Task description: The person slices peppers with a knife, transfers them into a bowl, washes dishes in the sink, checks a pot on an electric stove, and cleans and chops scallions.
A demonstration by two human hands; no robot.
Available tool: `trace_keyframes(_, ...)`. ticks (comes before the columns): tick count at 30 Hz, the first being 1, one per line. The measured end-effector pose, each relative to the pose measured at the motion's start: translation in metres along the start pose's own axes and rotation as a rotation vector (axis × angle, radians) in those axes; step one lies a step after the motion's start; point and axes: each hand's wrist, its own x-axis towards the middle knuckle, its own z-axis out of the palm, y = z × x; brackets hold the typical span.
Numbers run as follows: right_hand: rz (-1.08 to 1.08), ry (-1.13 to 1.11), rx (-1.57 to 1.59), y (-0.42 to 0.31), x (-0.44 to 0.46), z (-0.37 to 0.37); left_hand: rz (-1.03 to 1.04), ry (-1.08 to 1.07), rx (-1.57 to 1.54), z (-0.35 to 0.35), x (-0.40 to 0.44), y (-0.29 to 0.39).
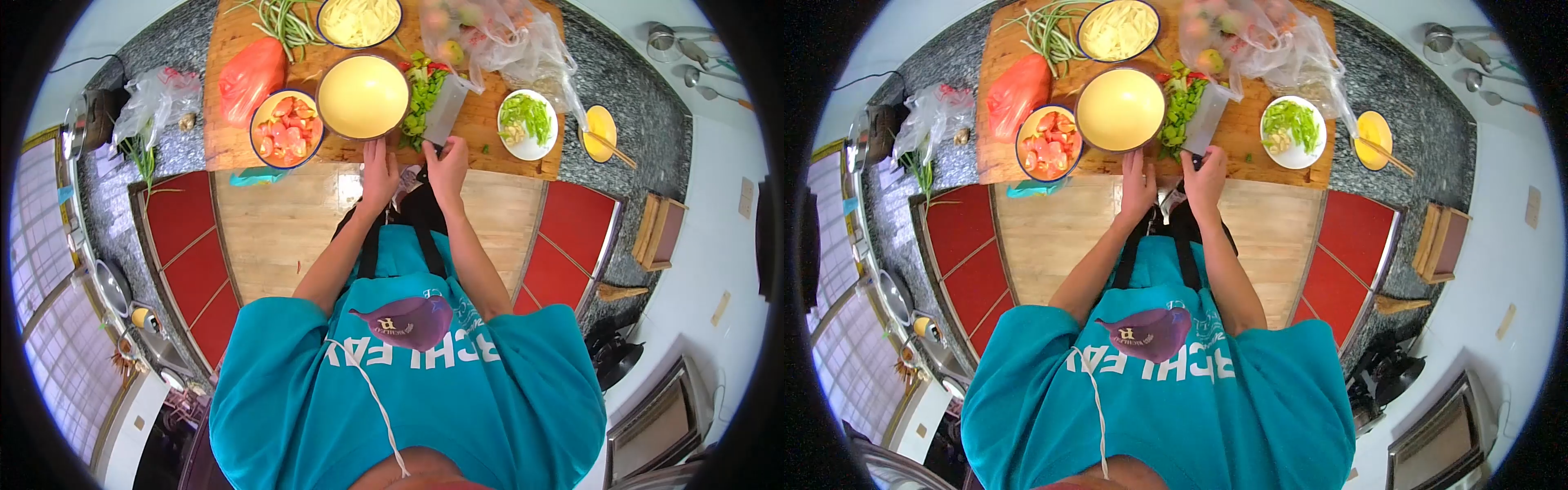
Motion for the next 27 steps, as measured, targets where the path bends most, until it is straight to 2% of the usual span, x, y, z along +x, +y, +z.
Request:
trace_keyframes(1, -0.165, 0.087, -0.150, 0.006, 0.001, -0.002, 0.007, 0.003, -0.012, 0.006, 0.005, 0.000)
trace_keyframes(2, -0.170, 0.093, -0.156, 0.011, 0.000, 0.000, 0.017, -0.016, -0.034, 0.012, 0.009, 0.000)
trace_keyframes(4, 0.078, -0.235, -0.093, 0.019, -0.002, 0.007, 0.028, -0.028, -0.055, 0.026, 0.016, 0.000)
trace_keyframes(6, 0.049, -0.237, -0.075, 0.027, 0.004, 0.009, -0.036, -0.055, 0.034, 0.037, 0.025, 0.001)
trace_keyframes(8, 0.115, -0.347, -0.058, 0.035, 0.008, 0.004, -0.072, -0.034, 0.053, 0.046, 0.031, 0.006)
trace_keyframes(9, 0.083, -0.265, 0.019, 0.038, 0.007, -0.001, -0.072, 0.017, 0.036, 0.049, 0.035, 0.010)
trace_keyframes(10, 0.076, -0.273, 0.026, 0.035, 0.011, -0.010, -0.065, 0.072, 0.017, 0.053, 0.042, 0.012)
trace_keyframes(12, 0.360, -0.423, 0.359, 0.036, 0.017, -0.034, -0.122, 0.113, -0.052, 0.062, 0.045, 0.018)
trace_keyframes(13, 0.019, -0.212, 0.245, 0.051, 0.017, -0.030, -0.171, 0.158, -0.129, 0.068, 0.048, 0.021)
trace_keyframes(18, -0.005, -0.283, 0.165, 0.076, 0.028, -0.052, -0.145, 0.277, -0.029, 0.087, 0.058, 0.027)
trace_keyframes(22, -0.025, -0.377, 0.175, 0.081, 0.034, -0.050, -0.178, 0.338, -0.047, 0.098, 0.065, 0.030)
trace_keyframes(27, -0.030, -0.379, 0.236, 0.083, 0.035, -0.040, -0.243, 0.384, -0.153, 0.111, 0.080, 0.039)
